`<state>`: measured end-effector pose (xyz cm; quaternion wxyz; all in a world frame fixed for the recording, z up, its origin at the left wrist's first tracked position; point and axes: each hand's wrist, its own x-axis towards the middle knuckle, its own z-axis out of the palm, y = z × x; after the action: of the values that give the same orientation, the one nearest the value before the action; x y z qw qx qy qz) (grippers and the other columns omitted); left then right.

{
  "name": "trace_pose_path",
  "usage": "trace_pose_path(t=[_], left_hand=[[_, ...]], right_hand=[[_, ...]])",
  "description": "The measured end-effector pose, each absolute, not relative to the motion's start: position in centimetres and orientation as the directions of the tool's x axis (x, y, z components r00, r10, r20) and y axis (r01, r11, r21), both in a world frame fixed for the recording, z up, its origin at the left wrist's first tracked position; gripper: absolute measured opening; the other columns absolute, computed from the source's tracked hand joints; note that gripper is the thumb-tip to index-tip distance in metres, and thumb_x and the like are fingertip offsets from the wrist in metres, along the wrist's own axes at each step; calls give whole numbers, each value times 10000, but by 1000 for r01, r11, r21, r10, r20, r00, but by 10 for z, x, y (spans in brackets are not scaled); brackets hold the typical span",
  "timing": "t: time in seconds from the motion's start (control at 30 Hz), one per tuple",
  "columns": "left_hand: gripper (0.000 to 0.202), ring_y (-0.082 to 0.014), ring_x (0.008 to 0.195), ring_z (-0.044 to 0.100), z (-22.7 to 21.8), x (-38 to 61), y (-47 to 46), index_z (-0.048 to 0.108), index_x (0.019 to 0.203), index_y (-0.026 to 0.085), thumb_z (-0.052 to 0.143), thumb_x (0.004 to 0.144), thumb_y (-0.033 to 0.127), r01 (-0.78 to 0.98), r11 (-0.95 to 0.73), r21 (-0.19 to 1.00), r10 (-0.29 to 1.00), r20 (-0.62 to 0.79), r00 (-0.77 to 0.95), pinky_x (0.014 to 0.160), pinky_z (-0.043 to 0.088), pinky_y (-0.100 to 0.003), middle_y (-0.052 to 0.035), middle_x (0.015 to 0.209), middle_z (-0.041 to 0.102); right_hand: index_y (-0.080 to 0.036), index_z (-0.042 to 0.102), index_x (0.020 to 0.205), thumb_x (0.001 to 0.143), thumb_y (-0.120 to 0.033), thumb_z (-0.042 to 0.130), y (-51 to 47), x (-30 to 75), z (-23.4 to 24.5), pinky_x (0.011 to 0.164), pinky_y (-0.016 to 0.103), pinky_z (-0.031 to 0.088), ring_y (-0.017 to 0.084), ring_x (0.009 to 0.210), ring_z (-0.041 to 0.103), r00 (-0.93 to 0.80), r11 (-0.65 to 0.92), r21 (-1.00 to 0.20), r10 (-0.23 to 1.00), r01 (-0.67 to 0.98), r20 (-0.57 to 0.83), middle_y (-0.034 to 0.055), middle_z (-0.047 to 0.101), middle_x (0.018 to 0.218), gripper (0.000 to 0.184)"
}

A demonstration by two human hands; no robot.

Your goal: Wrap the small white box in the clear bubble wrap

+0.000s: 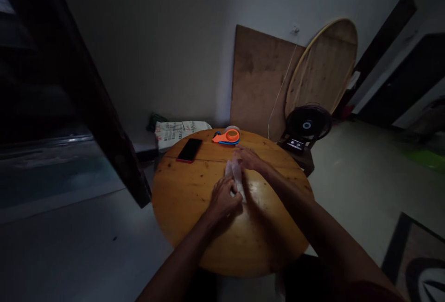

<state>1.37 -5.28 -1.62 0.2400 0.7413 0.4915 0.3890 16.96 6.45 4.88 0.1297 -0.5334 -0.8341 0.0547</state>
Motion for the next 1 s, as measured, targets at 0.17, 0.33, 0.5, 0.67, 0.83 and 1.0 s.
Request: trace_pose_path(t=[0.17,0.33,0.5,0.67,0.83,1.0], left_hand=[[75,-209,1043,527,-19,14,-52,487,683,197,542,666,150,538,-387,749,922,319,218,936,380,-347,-39,1027,612],[67,-214,1035,535,-19,15,-51,489,681,198,547,673,164,551,-379,744,925,311,217,940,384,-355,-44,1034,612],[59,-215,1035,533,-12,14,-56,505,706,207,550,694,169,585,-375,719,927,303,222,929,394,-357,-44,1060,612],[263,-243,1255,411,-6,12,-65,563,936,215,564,685,137,599,-486,636,865,445,230,1056,300,-386,-68,1345,503],[246,-227,1084,510,-6,12,-66,587,962,220,521,736,148,595,-491,636,869,405,284,980,349,-369,-51,1067,636],[242,-229,1068,512,-6,13,-65,599,944,215,513,731,138,609,-467,641,883,374,283,971,343,-368,-50,1033,638]], right_hand=[[-162,544,1247,780,-174,566,61,179,33,813,283,477,189,965,607,-249,305,-307,945,901,211,89,636,1141,467],[-167,647,992,813,-256,544,39,183,26,705,251,462,150,780,598,-156,227,-355,963,907,219,46,661,937,225],[-228,688,971,805,-269,562,19,168,21,776,257,430,153,829,593,-254,301,-336,951,892,178,31,654,981,212],[-222,710,919,819,-304,562,16,163,15,754,248,424,175,869,605,-202,229,-347,973,910,111,52,667,977,197],[-221,656,1041,815,-328,583,23,173,7,775,248,430,165,916,606,-16,69,-435,992,898,124,36,674,1017,261],[-154,639,1041,760,-417,659,40,176,1,571,205,413,145,689,622,141,-116,-566,990,816,0,30,683,782,385]])
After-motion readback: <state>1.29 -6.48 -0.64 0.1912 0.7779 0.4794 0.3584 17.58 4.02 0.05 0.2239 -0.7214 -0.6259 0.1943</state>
